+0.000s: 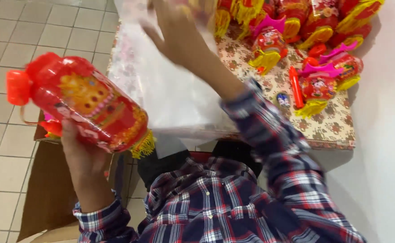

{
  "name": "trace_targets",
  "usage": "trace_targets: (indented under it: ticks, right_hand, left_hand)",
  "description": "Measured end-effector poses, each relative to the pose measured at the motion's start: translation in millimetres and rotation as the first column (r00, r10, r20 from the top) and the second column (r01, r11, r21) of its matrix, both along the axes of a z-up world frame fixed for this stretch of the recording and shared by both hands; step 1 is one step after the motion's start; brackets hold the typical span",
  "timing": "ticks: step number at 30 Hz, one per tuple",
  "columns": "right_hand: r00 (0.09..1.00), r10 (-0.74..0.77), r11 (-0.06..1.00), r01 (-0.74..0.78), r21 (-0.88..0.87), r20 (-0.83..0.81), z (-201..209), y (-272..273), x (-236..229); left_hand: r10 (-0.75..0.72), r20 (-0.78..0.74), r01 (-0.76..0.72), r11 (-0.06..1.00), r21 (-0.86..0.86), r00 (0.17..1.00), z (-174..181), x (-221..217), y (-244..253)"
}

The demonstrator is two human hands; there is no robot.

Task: Assembling decorative toy lanterns by gluing components together and then placing them into individual plastic bags for sale.

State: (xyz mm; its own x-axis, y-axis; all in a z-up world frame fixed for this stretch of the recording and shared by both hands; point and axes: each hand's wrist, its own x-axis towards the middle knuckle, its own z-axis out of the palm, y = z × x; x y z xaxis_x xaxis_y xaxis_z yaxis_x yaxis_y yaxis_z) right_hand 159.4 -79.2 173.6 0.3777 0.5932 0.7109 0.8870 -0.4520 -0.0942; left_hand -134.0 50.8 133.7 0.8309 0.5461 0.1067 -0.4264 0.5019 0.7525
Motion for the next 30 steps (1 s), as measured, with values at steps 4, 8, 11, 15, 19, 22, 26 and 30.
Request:
trace_targets:
  ticks: [4, 8, 11, 15, 19, 22, 26, 30]
  right_hand:
    - [0.887, 0.443, 0.806, -0.459, -0.373, -0.133, -6, -87, -91]
    - [0.838, 0.521, 0.561, -0.479, -0.675, -0.161, -47, -159, -129]
    - [0.849, 0.525, 0.585, -0.406, -0.702, -0.053, -47, -172, -134]
    - [0.826, 0.564, 0.631, -0.434, -0.643, -0.004, -56, -174, -132]
    - [0.834, 0.552, 0.685, -0.457, -0.568, -0.006, -76, -172, -134]
    - [0.893, 0.447, 0.786, -0.418, -0.456, -0.049, -70, -170, -134]
    - [0.875, 0.375, 0.888, -0.434, -0.151, -0.306, -42, -152, -123]
    - [0.718, 0.256, 0.889, -0.438, -0.134, -0.647, 7, -130, -115]
  left_hand:
    - [0.035, -0.009, -0.035, 0.999, -0.041, 0.999, -14, -10, 13]
    - [0.148, -0.045, -0.15, 0.988, -0.048, 0.988, -24, -22, 24]
    - [0.202, -0.043, -0.202, 0.979, -0.001, 0.978, -30, -27, 23]
    - [0.11, 0.015, -0.108, 0.99, -0.089, 0.994, -19, -27, 8]
    - [-0.041, 0.079, 0.033, 0.994, 0.104, 0.996, -28, -33, 10]
    - [-0.114, -0.004, 0.107, 0.914, 0.391, 0.993, -28, -36, 20]
    - [-0.166, -0.178, 0.242, 0.561, 0.792, 0.97, -20, -37, 32]
    - [-0.171, -0.302, 0.33, 0.175, 0.928, 0.938, 74, -35, -7]
